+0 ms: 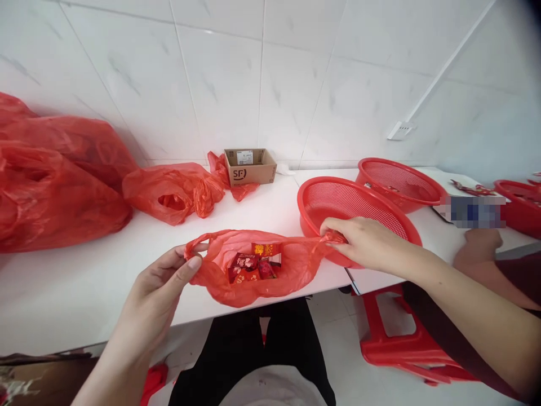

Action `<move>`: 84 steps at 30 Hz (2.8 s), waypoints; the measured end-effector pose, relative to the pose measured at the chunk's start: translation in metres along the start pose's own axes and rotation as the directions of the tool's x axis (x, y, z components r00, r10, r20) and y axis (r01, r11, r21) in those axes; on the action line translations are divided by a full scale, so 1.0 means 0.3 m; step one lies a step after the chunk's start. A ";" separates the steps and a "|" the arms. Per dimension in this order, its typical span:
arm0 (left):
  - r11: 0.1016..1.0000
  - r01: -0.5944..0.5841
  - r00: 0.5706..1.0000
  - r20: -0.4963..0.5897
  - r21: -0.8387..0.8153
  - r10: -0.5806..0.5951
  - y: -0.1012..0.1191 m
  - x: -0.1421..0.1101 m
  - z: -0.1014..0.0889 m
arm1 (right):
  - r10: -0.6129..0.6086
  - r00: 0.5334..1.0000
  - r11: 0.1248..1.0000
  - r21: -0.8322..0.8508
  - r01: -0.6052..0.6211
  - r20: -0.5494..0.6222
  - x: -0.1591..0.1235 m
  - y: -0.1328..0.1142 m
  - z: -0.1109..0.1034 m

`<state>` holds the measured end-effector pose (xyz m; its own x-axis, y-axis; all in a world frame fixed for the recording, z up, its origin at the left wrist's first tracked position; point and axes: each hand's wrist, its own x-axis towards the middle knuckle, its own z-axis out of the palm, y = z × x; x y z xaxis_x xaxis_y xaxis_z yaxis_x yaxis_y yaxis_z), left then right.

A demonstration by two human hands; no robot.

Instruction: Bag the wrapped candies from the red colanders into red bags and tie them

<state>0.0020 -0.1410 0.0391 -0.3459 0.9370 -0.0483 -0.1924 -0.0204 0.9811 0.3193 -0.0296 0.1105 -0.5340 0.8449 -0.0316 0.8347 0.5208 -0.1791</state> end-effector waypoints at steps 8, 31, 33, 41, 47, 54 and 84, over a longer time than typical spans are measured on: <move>0.913 -0.373 0.927 -0.015 -0.165 0.376 0.312 0.126 0.098 | 0.029 0.875 0.824 0.507 0.253 -0.484 0.136 -0.049 -0.216; 0.907 -0.366 0.929 0.027 0.207 0.369 0.399 0.252 0.166 | -0.090 0.921 0.697 0.637 0.329 -0.378 0.404 -0.067 -0.195; 0.922 -0.340 0.940 0.045 0.186 0.337 0.393 0.268 0.148 | -0.102 0.922 0.646 0.679 0.347 -0.374 0.404 -0.065 -0.199; 0.962 -0.251 0.956 0.181 0.107 0.229 0.344 0.341 0.088 | -0.075 0.950 0.346 0.886 0.310 -0.303 0.445 -0.029 -0.187; 0.937 -0.296 0.947 0.184 0.186 0.262 0.341 0.354 0.099 | -0.138 0.952 0.456 0.836 0.306 -0.273 0.438 -0.032 -0.195; 0.898 -0.411 0.821 0.492 0.158 0.290 0.359 0.375 0.191 | -0.235 0.929 0.437 0.823 0.363 -0.286 0.443 -0.121 -0.230; 0.735 -0.415 0.784 0.620 0.537 -0.011 0.347 0.384 0.227 | -0.190 0.900 0.401 0.806 0.436 -0.392 0.418 -0.263 -0.023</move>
<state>0.0046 -0.0115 0.1485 0.3003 0.9514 0.0678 0.4952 -0.2163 0.8414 0.1872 0.0361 0.1275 -0.5863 0.7095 0.3911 -0.0063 0.4788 -0.8779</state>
